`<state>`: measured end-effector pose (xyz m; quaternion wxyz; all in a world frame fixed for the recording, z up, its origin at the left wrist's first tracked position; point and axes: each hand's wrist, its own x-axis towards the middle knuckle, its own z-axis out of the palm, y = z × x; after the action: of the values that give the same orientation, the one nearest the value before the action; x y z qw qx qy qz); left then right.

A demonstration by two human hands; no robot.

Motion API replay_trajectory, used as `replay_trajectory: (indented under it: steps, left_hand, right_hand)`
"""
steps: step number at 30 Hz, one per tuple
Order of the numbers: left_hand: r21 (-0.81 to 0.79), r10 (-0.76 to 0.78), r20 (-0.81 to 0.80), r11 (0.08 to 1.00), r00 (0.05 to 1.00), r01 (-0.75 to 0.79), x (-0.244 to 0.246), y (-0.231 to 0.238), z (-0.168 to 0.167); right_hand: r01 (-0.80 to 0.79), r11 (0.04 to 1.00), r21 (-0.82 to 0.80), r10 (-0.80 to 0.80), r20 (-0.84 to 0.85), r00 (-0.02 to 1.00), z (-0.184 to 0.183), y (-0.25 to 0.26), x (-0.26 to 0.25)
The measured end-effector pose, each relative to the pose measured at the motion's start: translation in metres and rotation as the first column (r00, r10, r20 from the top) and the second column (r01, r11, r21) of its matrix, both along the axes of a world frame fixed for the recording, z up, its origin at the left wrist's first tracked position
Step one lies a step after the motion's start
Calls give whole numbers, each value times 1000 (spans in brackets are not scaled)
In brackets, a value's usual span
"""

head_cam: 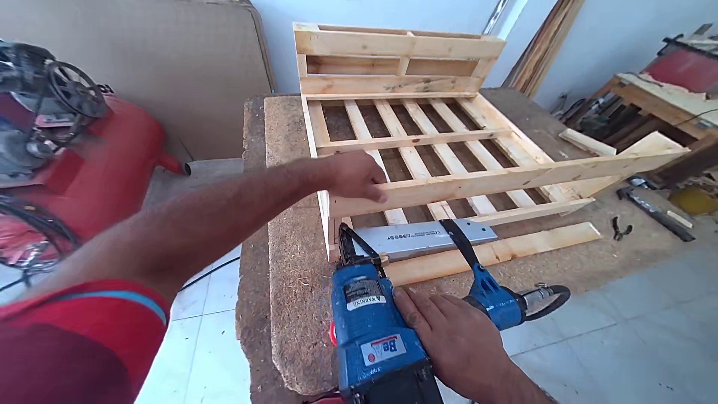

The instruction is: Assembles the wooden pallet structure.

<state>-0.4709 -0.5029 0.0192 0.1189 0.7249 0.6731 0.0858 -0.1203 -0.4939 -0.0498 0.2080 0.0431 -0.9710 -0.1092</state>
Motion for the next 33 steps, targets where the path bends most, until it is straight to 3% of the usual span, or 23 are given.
replay_trajectory:
  steps: [2, 3, 4, 6, 7, 9, 11, 13, 18, 33]
  left_hand:
    - [349, 66, 194, 928, 979, -131, 2, -42, -2]
    - [451, 145, 342, 841, 928, -298, 13, -70, -2]
    - [460, 246, 516, 728, 820, -508, 28, -99, -4]
    - [199, 410, 777, 559, 477, -805, 61, -140, -22]
    - [16, 437, 842, 566, 316, -825, 76, -152, -37]
    - [-257, 393, 918, 684, 47, -683, 102, -162, -65]
    - [-306, 226, 950, 805, -213, -508, 120, -155, -77]
    - [-304, 143, 929, 821, -342, -483, 129, -144, -76]
    - [-323, 93, 910, 768, -403, -553, 131, -138, -74]
    - [-288, 66, 913, 803, -403, -522, 119, -139, -102]
  right_hand:
    - [-20, 1000, 11, 20, -26, 999, 0, 0, 4]
    - [-24, 1000, 7, 24, -32, 999, 1, -2, 4]
    - [-26, 1000, 0, 26, -37, 999, 2, -3, 4]
    - [-40, 999, -13, 39, -44, 998, 6, -2, -2]
    - [-49, 999, -15, 48, -45, 998, 7, 0, -6]
    - [-56, 998, -16, 56, -34, 998, 8, 3, -13]
    - [-51, 999, -8, 51, -17, 999, 8, 5, -19]
    - [-48, 999, 10, 48, -13, 999, 7, 7, -24]
    - [-43, 999, 30, 44, -13, 999, 4, 7, -32]
    - [13, 998, 54, -13, 2, 1000, -13, -6, -35]
